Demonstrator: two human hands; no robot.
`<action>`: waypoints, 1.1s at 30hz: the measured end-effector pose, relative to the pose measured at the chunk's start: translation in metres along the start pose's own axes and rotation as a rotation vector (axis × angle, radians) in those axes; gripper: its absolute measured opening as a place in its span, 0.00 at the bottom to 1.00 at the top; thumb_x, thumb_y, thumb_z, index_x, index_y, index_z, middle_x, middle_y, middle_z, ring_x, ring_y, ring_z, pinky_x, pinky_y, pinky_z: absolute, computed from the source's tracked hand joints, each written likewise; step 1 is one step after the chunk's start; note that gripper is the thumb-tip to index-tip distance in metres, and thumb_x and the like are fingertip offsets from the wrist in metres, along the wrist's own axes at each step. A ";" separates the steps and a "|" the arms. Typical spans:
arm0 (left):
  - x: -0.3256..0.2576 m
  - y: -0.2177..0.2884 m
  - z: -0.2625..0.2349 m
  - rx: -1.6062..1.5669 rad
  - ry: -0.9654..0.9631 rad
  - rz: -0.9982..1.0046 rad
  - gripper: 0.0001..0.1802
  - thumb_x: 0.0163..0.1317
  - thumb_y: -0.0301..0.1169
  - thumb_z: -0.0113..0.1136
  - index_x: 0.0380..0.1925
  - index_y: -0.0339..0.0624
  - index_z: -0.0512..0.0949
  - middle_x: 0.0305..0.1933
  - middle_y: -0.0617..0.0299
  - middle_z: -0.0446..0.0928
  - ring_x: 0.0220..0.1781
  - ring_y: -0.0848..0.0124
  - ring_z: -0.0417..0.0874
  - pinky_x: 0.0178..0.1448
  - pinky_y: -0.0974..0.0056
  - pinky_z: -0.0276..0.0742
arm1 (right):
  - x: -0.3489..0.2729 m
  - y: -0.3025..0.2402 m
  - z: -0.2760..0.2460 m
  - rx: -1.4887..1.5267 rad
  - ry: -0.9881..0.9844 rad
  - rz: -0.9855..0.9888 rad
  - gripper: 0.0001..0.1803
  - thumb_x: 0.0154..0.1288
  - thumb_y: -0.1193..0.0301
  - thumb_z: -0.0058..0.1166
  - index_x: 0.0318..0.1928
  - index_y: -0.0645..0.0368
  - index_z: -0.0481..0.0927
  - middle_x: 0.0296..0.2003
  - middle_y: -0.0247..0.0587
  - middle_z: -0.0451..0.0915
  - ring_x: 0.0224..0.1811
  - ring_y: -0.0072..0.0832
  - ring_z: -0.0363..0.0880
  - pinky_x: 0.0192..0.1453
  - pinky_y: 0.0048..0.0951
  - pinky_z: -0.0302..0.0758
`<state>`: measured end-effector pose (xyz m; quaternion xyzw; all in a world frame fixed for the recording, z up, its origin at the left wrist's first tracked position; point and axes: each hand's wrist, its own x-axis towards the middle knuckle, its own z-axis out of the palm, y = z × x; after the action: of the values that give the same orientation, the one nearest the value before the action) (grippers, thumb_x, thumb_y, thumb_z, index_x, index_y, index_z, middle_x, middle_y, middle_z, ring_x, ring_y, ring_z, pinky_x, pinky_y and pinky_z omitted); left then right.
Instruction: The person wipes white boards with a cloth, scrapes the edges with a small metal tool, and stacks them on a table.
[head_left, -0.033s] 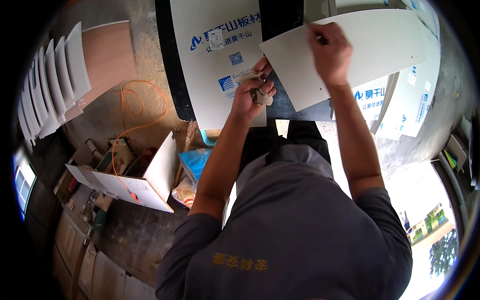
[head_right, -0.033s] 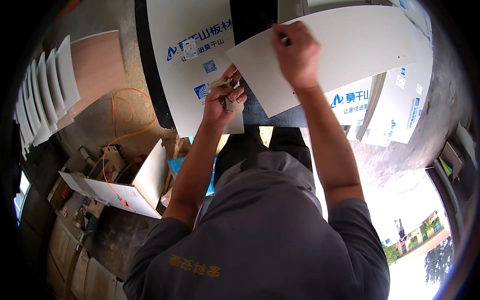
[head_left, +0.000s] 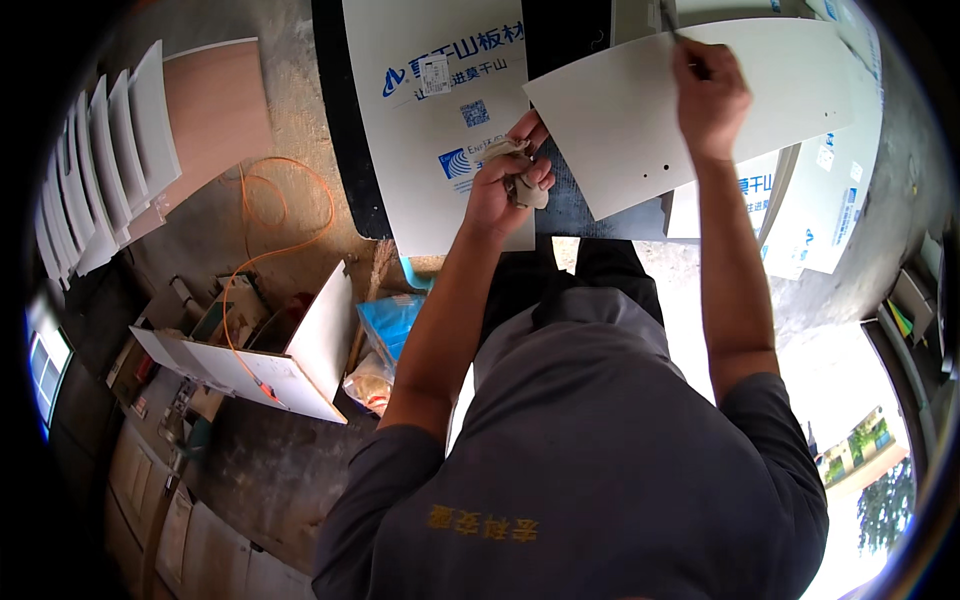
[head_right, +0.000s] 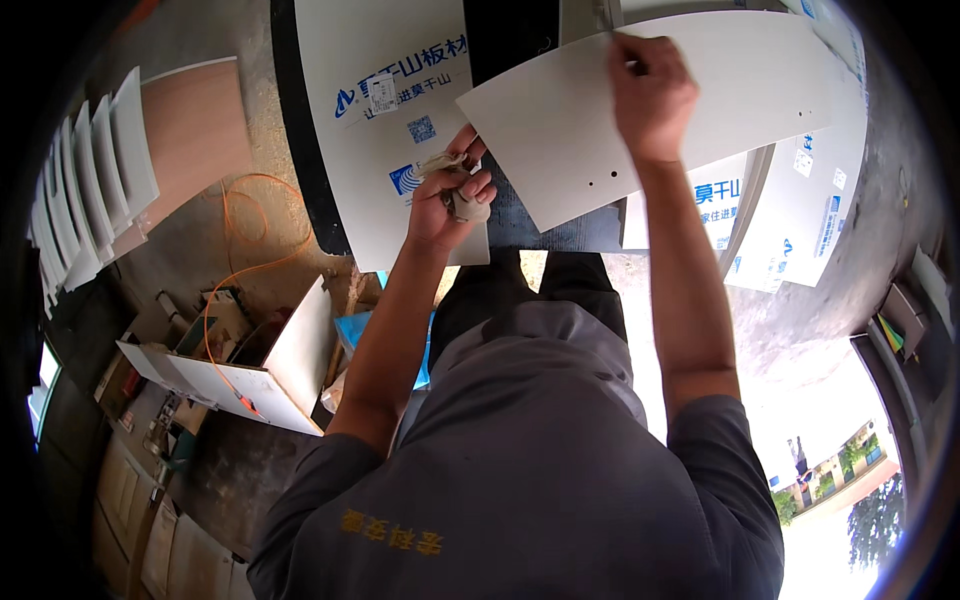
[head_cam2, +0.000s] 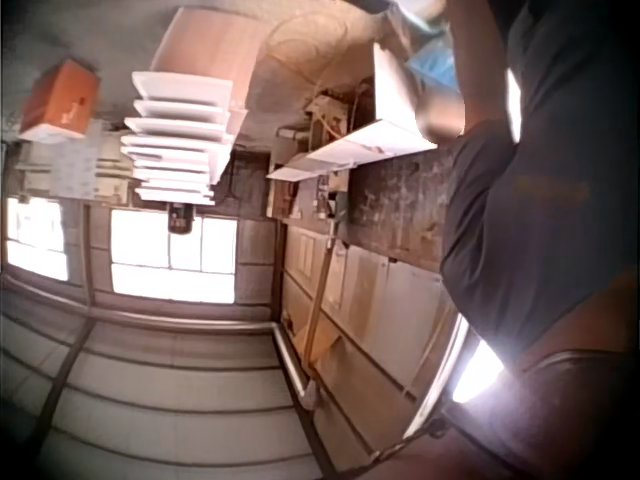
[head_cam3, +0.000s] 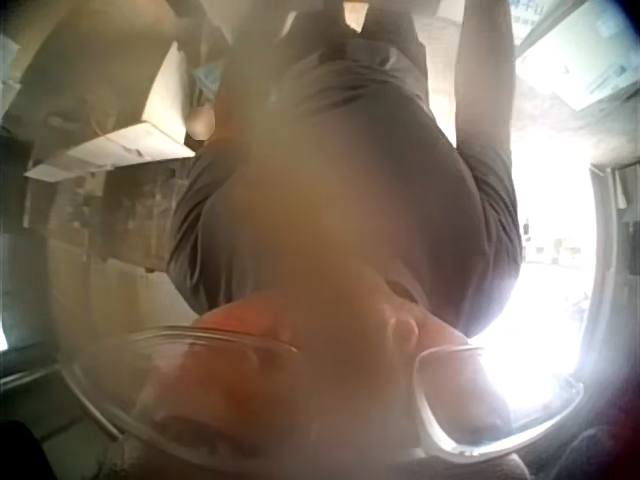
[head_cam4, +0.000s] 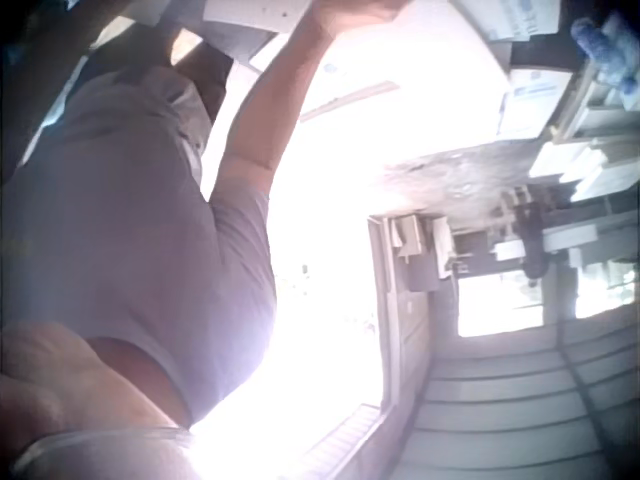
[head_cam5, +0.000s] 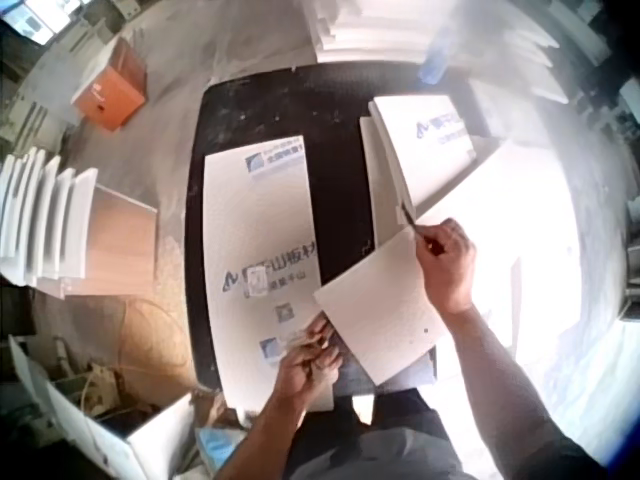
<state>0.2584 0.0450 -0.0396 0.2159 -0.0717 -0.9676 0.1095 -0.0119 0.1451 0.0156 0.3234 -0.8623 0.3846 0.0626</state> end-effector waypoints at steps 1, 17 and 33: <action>0.002 0.001 0.004 0.009 -0.017 -0.012 0.44 0.58 0.23 0.46 0.80 0.41 0.59 0.80 0.57 0.63 0.34 0.76 0.72 0.47 0.65 0.71 | 0.016 0.042 -0.020 -0.154 0.079 0.068 0.05 0.64 0.70 0.67 0.39 0.56 0.91 0.34 0.36 0.87 0.32 0.30 0.87 0.41 0.30 0.84; 0.001 0.055 -0.005 0.512 0.304 0.101 0.25 0.73 0.38 0.62 0.65 0.37 0.75 0.58 0.52 0.82 0.36 0.74 0.80 0.37 0.70 0.77 | 0.025 0.081 -0.029 0.049 0.187 0.144 0.10 0.69 0.65 0.68 0.45 0.55 0.92 0.35 0.34 0.92 0.35 0.22 0.89 0.44 0.24 0.84; 0.196 0.076 0.138 1.760 -0.091 -0.282 0.14 0.58 0.35 0.69 0.38 0.35 0.89 0.28 0.53 0.85 0.31 0.68 0.86 0.41 0.64 0.80 | 0.044 0.189 -0.065 -0.385 0.215 0.220 0.15 0.68 0.50 0.68 0.43 0.44 0.94 0.39 0.23 0.93 0.43 0.17 0.90 0.45 0.24 0.84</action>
<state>0.0395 -0.0634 0.0200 0.1898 -0.7659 -0.5740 -0.2188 -0.1696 0.2622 -0.0414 0.1666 -0.9381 0.2500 0.1723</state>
